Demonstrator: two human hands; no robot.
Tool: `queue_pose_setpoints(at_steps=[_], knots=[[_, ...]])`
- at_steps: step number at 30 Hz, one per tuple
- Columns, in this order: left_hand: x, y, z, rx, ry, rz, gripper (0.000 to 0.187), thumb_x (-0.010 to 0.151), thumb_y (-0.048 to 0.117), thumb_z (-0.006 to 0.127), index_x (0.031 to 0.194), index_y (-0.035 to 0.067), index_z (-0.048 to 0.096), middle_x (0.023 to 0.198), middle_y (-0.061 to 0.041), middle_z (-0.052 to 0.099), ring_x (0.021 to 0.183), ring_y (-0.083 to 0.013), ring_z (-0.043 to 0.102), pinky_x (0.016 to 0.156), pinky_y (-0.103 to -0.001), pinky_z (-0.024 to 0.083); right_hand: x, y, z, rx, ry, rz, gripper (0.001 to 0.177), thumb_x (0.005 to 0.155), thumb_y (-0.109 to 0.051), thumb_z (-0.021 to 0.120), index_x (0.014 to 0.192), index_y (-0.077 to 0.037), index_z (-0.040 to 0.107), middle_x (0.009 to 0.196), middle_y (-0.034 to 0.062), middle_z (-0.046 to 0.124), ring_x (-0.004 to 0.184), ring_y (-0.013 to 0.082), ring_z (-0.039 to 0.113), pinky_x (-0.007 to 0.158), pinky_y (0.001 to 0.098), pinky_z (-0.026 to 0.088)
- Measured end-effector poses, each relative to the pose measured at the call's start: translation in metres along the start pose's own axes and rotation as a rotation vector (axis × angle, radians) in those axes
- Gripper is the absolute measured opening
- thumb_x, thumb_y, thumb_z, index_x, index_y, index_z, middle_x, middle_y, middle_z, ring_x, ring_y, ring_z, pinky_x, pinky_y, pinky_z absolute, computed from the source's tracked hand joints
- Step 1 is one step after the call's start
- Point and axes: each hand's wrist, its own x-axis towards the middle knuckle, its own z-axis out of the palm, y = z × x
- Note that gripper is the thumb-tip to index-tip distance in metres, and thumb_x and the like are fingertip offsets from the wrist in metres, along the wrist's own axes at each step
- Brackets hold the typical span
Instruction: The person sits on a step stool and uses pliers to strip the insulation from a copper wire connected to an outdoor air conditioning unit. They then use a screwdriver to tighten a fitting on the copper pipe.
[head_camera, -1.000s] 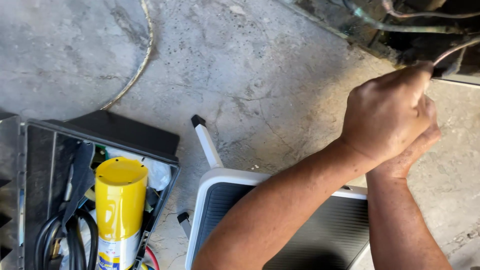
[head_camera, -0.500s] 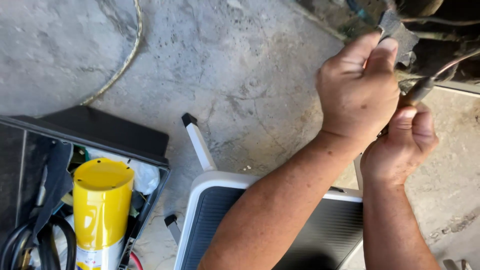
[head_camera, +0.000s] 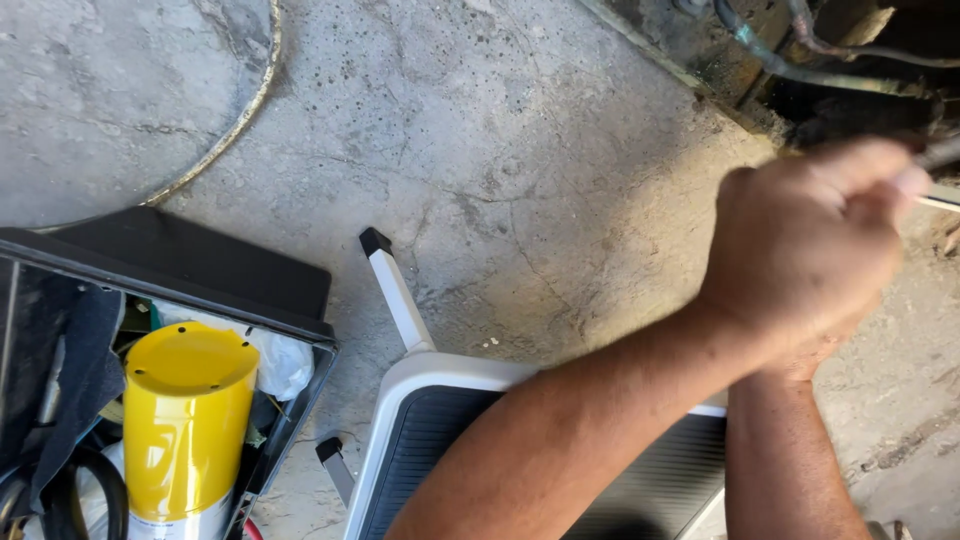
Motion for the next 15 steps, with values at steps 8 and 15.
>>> queue_pose_setpoints(at_steps=[8,15], knots=[[0.014,-0.015,0.001,0.241,0.373,0.411,0.025,0.094,-0.003,0.048,0.093,0.011,0.069,0.064,0.005,0.06,0.06,-0.0112,0.056,0.064,-0.03,0.057,0.002,0.007,-0.004,-0.098,-0.001,-0.033,0.006,0.102,-0.008,0.056,0.102,-0.012,0.061,0.108,0.0039,0.065,0.098,0.009,0.058,0.089,0.0254,0.049],[0.008,-0.035,0.015,0.43,0.052,0.283,0.029,0.102,0.018,0.054,0.124,0.018,0.074,0.096,0.003,0.08,0.066,-0.0109,0.067,0.069,-0.029,0.062,-0.001,0.008,-0.006,-0.166,-0.004,-0.056,0.003,0.102,-0.01,0.058,0.1,-0.012,0.061,0.102,0.0013,0.063,0.094,0.0076,0.054,0.083,0.0256,0.046]])
